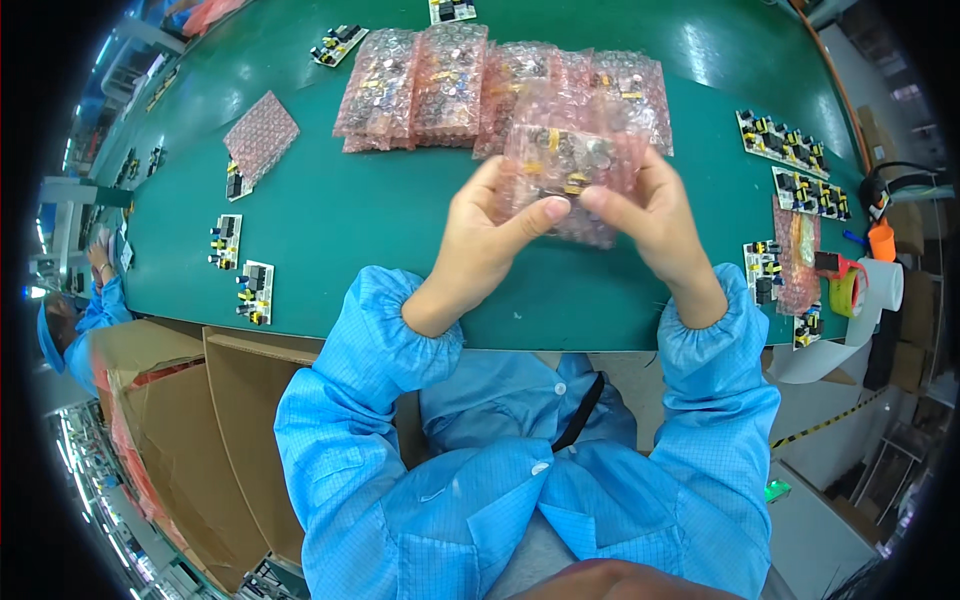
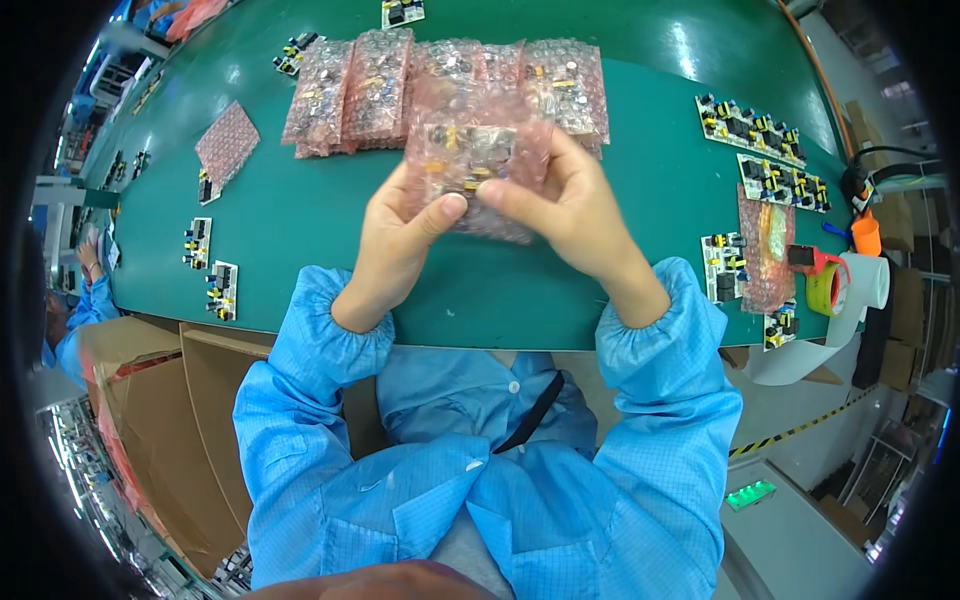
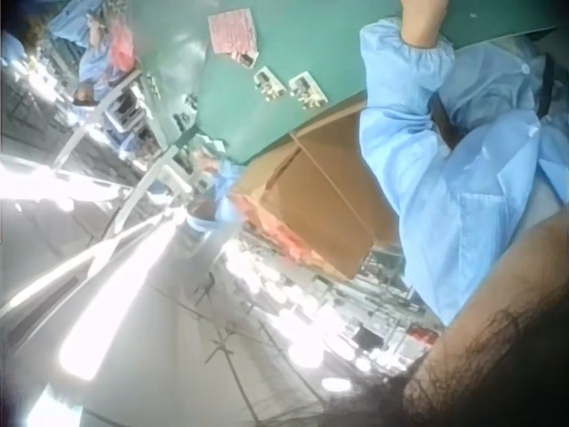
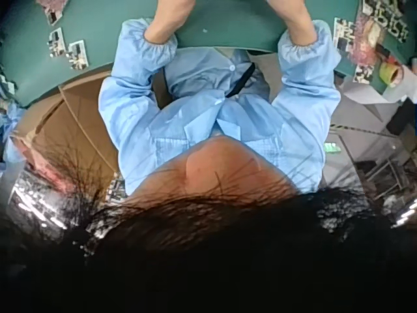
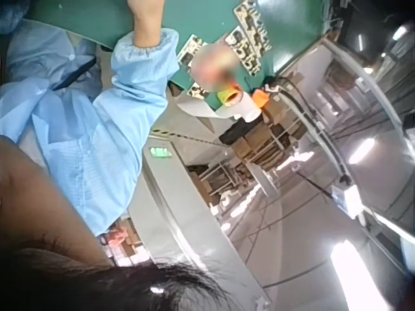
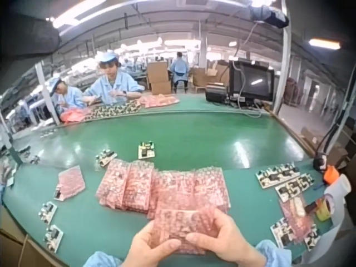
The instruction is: The recorder is placing small green circuit boards into pink anti-static bubble wrap bags individually at a manufacturing workstation.
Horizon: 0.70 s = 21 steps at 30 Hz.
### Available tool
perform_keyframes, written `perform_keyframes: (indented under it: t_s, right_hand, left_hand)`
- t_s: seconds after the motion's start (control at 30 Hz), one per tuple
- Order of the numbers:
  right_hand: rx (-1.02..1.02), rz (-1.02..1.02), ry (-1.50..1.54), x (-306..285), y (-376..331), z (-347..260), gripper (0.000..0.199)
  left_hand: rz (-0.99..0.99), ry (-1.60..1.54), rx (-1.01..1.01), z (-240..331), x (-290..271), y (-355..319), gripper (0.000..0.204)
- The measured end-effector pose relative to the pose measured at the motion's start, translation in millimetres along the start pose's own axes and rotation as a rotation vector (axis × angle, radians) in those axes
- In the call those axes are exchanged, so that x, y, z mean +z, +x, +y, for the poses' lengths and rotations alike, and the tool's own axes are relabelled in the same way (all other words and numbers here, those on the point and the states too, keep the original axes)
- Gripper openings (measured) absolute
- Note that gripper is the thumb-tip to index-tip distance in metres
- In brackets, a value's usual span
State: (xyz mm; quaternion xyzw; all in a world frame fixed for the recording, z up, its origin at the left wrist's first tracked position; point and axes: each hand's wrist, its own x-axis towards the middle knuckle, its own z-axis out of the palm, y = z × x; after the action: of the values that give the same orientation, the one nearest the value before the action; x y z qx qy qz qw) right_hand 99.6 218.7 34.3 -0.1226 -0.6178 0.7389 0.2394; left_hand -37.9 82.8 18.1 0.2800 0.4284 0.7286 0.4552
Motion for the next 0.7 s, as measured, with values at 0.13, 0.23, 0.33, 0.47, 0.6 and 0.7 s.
perform_keyframes:
  t_s: [0.13, 0.23, 0.33, 0.47, 0.6, 0.7]
  right_hand:
    - [-0.048, 0.154, -0.029, -34.2, 7.1, -0.4, 0.025]
    - [-0.068, 0.27, -0.04, -39.6, 12.8, 1.7, 0.019]
    - [-0.002, 0.298, -0.068, -31.0, 16.9, 4.5, 0.027]
    - [-0.092, 0.153, -0.201, -8.8, 14.0, 7.2, 0.054]
    - [-0.192, 0.224, -0.333, 2.7, 26.8, -12.8, 0.056]
    - [-0.318, 0.452, -0.425, -26.7, 43.7, -23.8, 0.051]
  left_hand:
    - [-0.126, 0.07, -0.009, 0.3, -0.5, -1.1, 0.053]
    - [-0.194, 0.15, 0.102, -6.1, 1.6, 7.4, 0.054]
    - [-0.186, -0.011, 0.077, -5.3, 3.9, 11.1, 0.053]
    - [-0.178, 0.121, 0.045, -4.4, -1.9, 6.9, 0.049]
    - [-0.062, 0.336, 0.212, 9.4, -7.2, 3.3, 0.04]
    - [0.208, 0.708, 0.632, 32.6, -26.5, 23.8, 0.02]
